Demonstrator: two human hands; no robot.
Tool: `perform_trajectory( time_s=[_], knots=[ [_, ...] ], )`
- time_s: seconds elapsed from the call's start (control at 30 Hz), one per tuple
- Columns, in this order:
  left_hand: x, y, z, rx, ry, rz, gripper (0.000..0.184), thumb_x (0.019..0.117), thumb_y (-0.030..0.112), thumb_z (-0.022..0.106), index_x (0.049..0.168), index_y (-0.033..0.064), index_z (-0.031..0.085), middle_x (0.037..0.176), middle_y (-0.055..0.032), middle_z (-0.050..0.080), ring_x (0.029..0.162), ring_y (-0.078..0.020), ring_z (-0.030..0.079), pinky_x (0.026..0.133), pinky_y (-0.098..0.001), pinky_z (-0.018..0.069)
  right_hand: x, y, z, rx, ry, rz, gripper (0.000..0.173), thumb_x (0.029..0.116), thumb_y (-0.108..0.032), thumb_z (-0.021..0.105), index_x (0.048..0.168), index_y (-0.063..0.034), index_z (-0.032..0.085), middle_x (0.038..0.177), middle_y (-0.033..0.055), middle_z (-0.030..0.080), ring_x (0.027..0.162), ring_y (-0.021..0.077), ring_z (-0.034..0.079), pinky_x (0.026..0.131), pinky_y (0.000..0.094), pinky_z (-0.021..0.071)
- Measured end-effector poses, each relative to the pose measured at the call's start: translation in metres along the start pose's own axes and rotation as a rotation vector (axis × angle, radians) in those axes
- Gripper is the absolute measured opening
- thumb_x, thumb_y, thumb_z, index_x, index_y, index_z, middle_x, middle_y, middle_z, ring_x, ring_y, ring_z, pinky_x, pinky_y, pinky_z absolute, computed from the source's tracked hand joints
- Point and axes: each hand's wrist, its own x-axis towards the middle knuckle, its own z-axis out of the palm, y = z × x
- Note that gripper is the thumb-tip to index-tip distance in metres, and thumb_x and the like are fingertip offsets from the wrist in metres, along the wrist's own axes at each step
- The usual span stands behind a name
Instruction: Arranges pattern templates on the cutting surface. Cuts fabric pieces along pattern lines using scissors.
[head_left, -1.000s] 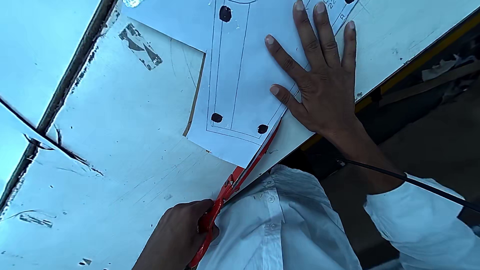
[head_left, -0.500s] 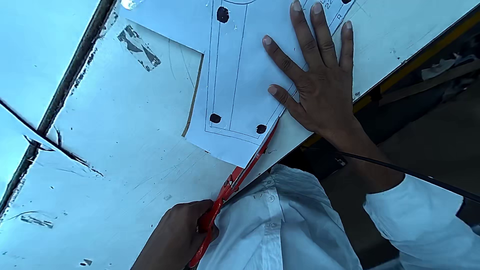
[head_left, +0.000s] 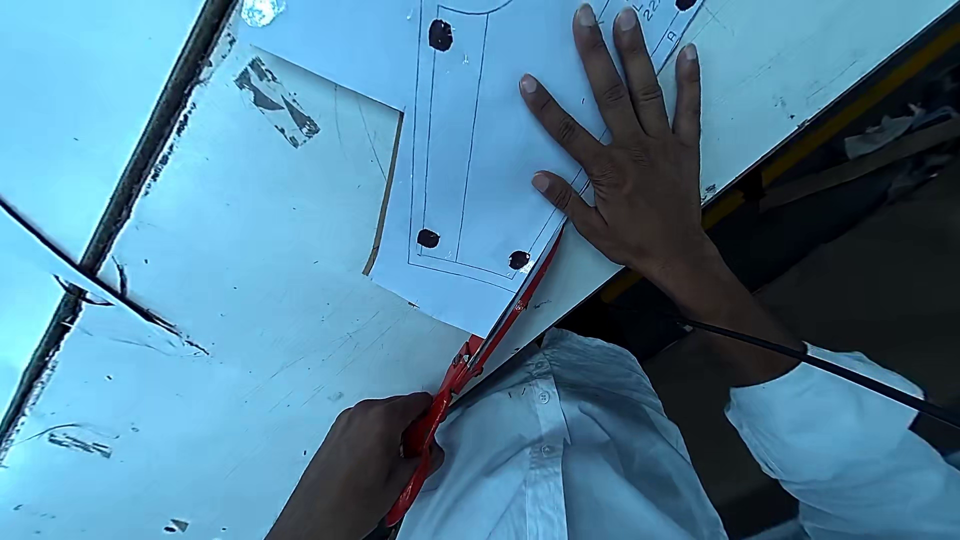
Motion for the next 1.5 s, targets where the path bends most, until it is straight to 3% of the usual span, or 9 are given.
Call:
perform_trajectory(
  time_s=[0.23, 0.53, 0.77, 1.07, 1.23, 1.5],
  knots=[
    [0.001, -0.003, -0.005, -0.017, -0.023, -0.005, 0.022, 0.0736, 0.032, 0.066, 0.088, 0.0191, 0.076, 0.064, 0.0095, 0.062, 0.052, -0.0051, 0.057, 0.048, -0.0306, 0.0478, 0.000, 0.000, 0.000, 0.013, 0.000, 0.003, 0.060, 0.1033, -0.066, 0.026, 0.160, -0.0447, 0.031, 0.171, 0.0039, 0.020, 0.158, 0.0329, 0.014, 0.120, 0.0700, 0.0005],
    [0.004, 0.000, -0.005, -0.013, -0.041, -0.023, 0.026, 0.0751, 0.031, 0.067, 0.095, 0.0183, 0.077, 0.070, 0.0082, 0.065, 0.056, -0.0071, 0.060, 0.051, -0.0321, 0.0517, -0.001, 0.000, 0.000, 0.027, 0.021, -0.005, 0.059, 0.1041, -0.064, 0.027, 0.159, -0.0442, 0.033, 0.171, 0.0039, 0.022, 0.158, 0.0331, 0.017, 0.120, 0.0701, 0.0019],
    [0.006, 0.004, -0.004, -0.017, -0.023, -0.012, 0.025, 0.0740, 0.030, 0.067, 0.093, 0.0183, 0.077, 0.069, 0.0088, 0.066, 0.055, -0.0068, 0.060, 0.051, -0.0329, 0.0512, 0.000, 0.000, -0.007, 0.087, -0.003, 0.000, 0.049, 0.1107, -0.042, 0.023, 0.158, -0.0440, 0.036, 0.170, 0.0023, 0.024, 0.158, 0.0316, 0.014, 0.121, 0.0684, -0.0001],
    [0.006, 0.003, -0.004, -0.015, -0.010, -0.004, 0.023, 0.0726, 0.031, 0.067, 0.090, 0.0199, 0.076, 0.064, 0.0106, 0.061, 0.052, -0.0045, 0.056, 0.049, -0.0300, 0.0476, 0.004, 0.007, -0.016, 0.056, -0.060, -0.024, 0.047, 0.1105, -0.043, 0.025, 0.156, -0.0501, 0.034, 0.170, -0.0020, 0.025, 0.158, 0.0288, 0.017, 0.120, 0.0650, 0.0068],
    [0.006, 0.000, -0.004, -0.035, -0.021, -0.011, 0.022, 0.0727, 0.033, 0.068, 0.089, 0.0205, 0.076, 0.064, 0.0113, 0.062, 0.052, -0.0025, 0.056, 0.048, -0.0275, 0.0475, 0.006, 0.011, -0.021, 0.046, -0.070, -0.048, 0.046, 0.1103, -0.042, 0.028, 0.154, -0.0503, 0.038, 0.168, -0.0009, 0.031, 0.155, 0.0296, 0.023, 0.117, 0.0631, 0.0130],
    [0.008, 0.006, -0.008, -0.041, -0.064, -0.057, 0.024, 0.0747, 0.032, 0.069, 0.095, 0.0211, 0.077, 0.070, 0.0093, 0.066, 0.057, -0.0047, 0.061, 0.051, -0.0297, 0.0513, 0.012, 0.014, -0.034, 0.036, -0.112, -0.073, 0.045, 0.1100, -0.038, 0.032, 0.152, -0.0516, 0.042, 0.166, 0.0003, 0.034, 0.152, 0.0309, 0.029, 0.112, 0.0604, 0.0205]
  ],
)
